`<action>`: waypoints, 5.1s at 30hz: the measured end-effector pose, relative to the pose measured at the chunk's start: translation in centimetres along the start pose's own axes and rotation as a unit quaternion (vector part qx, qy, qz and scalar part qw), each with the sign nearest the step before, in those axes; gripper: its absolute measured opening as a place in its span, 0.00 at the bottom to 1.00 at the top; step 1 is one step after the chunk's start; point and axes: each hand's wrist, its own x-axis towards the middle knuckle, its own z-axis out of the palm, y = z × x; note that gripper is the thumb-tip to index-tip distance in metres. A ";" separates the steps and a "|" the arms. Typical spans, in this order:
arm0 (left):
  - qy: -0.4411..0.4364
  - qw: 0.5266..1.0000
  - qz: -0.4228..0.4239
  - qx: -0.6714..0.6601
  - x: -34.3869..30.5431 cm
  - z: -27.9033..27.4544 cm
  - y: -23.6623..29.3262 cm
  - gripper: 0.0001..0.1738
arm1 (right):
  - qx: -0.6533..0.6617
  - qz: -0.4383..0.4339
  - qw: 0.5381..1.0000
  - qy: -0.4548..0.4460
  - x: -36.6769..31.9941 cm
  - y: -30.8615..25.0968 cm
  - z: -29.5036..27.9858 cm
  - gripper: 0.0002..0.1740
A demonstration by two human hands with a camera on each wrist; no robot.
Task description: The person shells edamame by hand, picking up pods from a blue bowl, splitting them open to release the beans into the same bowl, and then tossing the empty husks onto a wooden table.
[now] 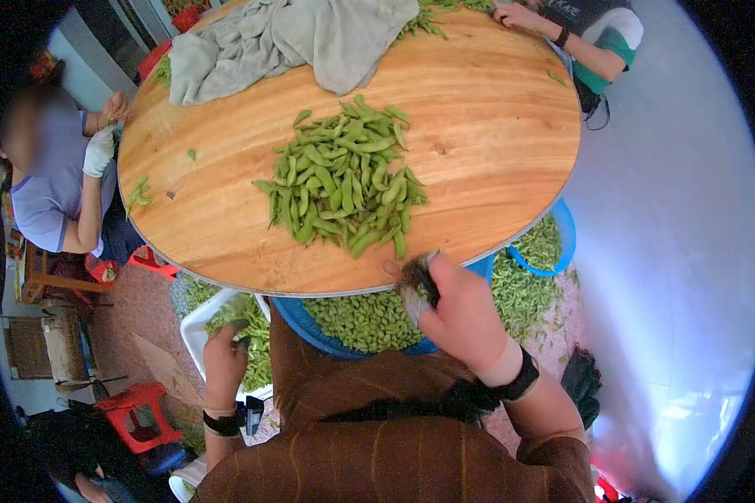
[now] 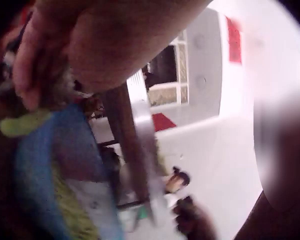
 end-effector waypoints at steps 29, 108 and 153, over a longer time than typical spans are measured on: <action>-0.339 0.914 0.014 -0.223 4.1 6.4 16.0 0.06 | 0.144 0.011 0.988 -0.061 -1.5 1.5 -0.8 0.16; -0.380 0.891 0.229 -0.098 2.7 7.6 13.8 0.07 | 0.115 -0.148 0.965 -0.182 -3.1 4.5 1.9 0.13; -0.082 0.943 -0.004 0.323 -0.1 -1.1 4.8 0.07 | -0.016 -0.143 0.989 -0.031 -0.2 0.6 1.2 0.12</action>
